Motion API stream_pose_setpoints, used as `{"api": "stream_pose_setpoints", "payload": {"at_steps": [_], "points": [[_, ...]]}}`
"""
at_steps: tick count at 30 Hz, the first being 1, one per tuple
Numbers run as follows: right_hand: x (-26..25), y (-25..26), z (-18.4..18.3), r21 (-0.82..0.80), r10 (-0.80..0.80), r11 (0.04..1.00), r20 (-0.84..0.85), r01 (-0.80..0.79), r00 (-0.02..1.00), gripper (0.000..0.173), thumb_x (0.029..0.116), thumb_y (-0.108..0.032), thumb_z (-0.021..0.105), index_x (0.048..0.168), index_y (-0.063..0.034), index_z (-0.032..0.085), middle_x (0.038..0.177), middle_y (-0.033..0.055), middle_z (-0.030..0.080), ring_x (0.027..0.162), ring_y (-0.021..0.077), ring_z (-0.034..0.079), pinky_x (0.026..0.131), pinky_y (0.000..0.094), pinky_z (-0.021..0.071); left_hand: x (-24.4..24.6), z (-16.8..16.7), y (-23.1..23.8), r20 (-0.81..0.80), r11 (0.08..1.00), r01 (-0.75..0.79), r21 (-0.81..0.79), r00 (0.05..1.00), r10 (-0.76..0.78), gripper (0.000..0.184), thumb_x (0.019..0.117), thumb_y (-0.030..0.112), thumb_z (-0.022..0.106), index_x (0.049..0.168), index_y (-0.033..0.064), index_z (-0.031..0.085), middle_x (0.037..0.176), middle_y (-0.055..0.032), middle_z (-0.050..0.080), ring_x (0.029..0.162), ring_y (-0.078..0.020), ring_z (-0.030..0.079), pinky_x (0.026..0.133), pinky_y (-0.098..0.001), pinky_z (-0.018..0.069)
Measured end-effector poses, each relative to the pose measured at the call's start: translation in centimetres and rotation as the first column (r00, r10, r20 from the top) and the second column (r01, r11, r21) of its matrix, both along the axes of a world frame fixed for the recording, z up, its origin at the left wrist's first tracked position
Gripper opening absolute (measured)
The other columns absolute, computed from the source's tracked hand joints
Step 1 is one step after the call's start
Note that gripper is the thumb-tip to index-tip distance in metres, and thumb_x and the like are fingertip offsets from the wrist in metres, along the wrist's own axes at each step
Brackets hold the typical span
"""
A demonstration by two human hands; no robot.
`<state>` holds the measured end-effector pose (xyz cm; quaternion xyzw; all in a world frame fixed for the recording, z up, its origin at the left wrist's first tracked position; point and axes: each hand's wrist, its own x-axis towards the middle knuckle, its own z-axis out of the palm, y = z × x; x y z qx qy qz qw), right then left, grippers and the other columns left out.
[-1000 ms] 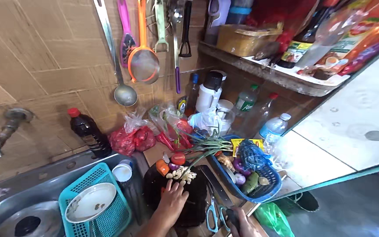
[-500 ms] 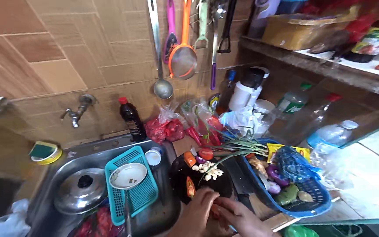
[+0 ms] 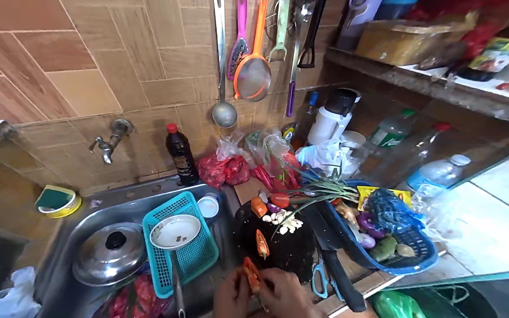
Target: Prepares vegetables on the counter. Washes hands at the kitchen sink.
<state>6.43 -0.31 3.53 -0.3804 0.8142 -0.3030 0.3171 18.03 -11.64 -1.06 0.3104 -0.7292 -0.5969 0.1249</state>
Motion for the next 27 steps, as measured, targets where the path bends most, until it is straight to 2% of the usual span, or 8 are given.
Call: {"api": "stream_pose_setpoints", "payload": {"at_steps": [2,6,11,15,19,24,27], "points": [[0.2,-0.4,-0.1,0.023,0.005,1.000,0.016,-0.006,1.000,0.030,0.1004,-0.019,0.059,0.110,0.0055,0.073,0.102,0.0222,0.073,0.096,0.0336,0.071,0.091,0.0497,0.0553,0.5,-0.4,-0.4,-0.016,1.000,0.027,-0.003,0.999,-0.027,0.024,0.1005,0.005,0.053,0.116,-0.0081,0.065,0.092,-0.0132,0.072,0.080,-0.0169,0.071,0.079,-0.0366,0.0605],[-0.1,-1.0,0.1,0.098,-0.021,0.995,0.131,0.008,0.991,0.026,0.0997,-0.020,0.062,0.108,0.0021,0.074,0.098,0.0176,0.074,0.092,0.0280,0.071,0.089,0.0475,0.0554,1.6,-0.8,-1.9,-0.075,0.983,0.080,0.164,0.995,-0.069,0.020,0.0981,0.001,0.058,0.115,-0.0065,0.065,0.091,-0.0079,0.071,0.080,-0.0113,0.071,0.079,-0.0306,0.0614],[0.1,-2.1,-0.9,0.124,-0.050,0.992,0.155,0.031,0.987,0.027,0.0979,-0.025,0.066,0.099,0.0000,0.076,0.092,0.0146,0.074,0.086,0.0248,0.071,0.085,0.0462,0.0556,2.5,-1.6,-2.7,-0.097,0.975,0.076,0.209,0.994,-0.057,0.017,0.0943,-0.003,0.061,0.111,-0.0063,0.066,0.086,-0.0044,0.071,0.075,-0.0089,0.070,0.074,-0.0284,0.0614],[-0.3,-3.9,-1.9,0.137,-0.117,0.986,0.197,0.091,0.973,0.026,0.0971,-0.026,0.069,0.104,-0.0012,0.076,0.091,0.0125,0.075,0.082,0.0218,0.072,0.083,0.0435,0.0585,2.0,-1.9,-4.0,-0.053,0.973,0.006,0.231,0.999,0.006,0.019,0.0947,0.000,0.065,0.113,-0.0047,0.067,0.089,-0.0056,0.072,0.078,-0.0104,0.071,0.075,-0.0291,0.0622],[-0.6,-6.3,-1.8,0.161,-0.129,0.982,0.195,0.098,0.972,0.027,0.0989,-0.022,0.067,0.112,-0.0006,0.075,0.099,0.0133,0.075,0.088,0.0205,0.073,0.089,0.0409,0.0583,1.6,-2.0,-5.9,-0.048,0.973,-0.030,0.228,0.998,0.042,0.020,0.0936,0.003,0.069,0.112,-0.0031,0.068,0.090,-0.0057,0.073,0.078,-0.0110,0.072,0.074,-0.0281,0.0619],[-0.9,-7.7,-2.1,0.123,-0.145,0.984,0.153,0.127,0.978,0.026,0.0983,-0.025,0.069,0.109,-0.0011,0.075,0.094,0.0108,0.075,0.081,0.0165,0.073,0.085,0.0372,0.0592,1.6,-1.0,-7.3,-0.077,0.937,-0.045,0.346,0.994,0.076,0.023,0.0920,0.003,0.073,0.114,-0.0030,0.069,0.092,-0.0074,0.075,0.080,-0.0134,0.073,0.075,-0.0295,0.0628],[-1.0,-8.2,-2.6,0.077,-0.187,0.982,0.225,0.174,0.956,0.025,0.0966,-0.025,0.072,0.104,-0.0010,0.075,0.086,0.0083,0.074,0.073,0.0141,0.070,0.078,0.0345,0.0598,1.6,-0.8,-7.6,-0.130,0.933,-0.061,0.354,0.985,0.114,0.025,0.0882,0.000,0.076,0.112,-0.0034,0.069,0.092,-0.0074,0.075,0.080,-0.0138,0.073,0.075,-0.0298,0.0628]]}}
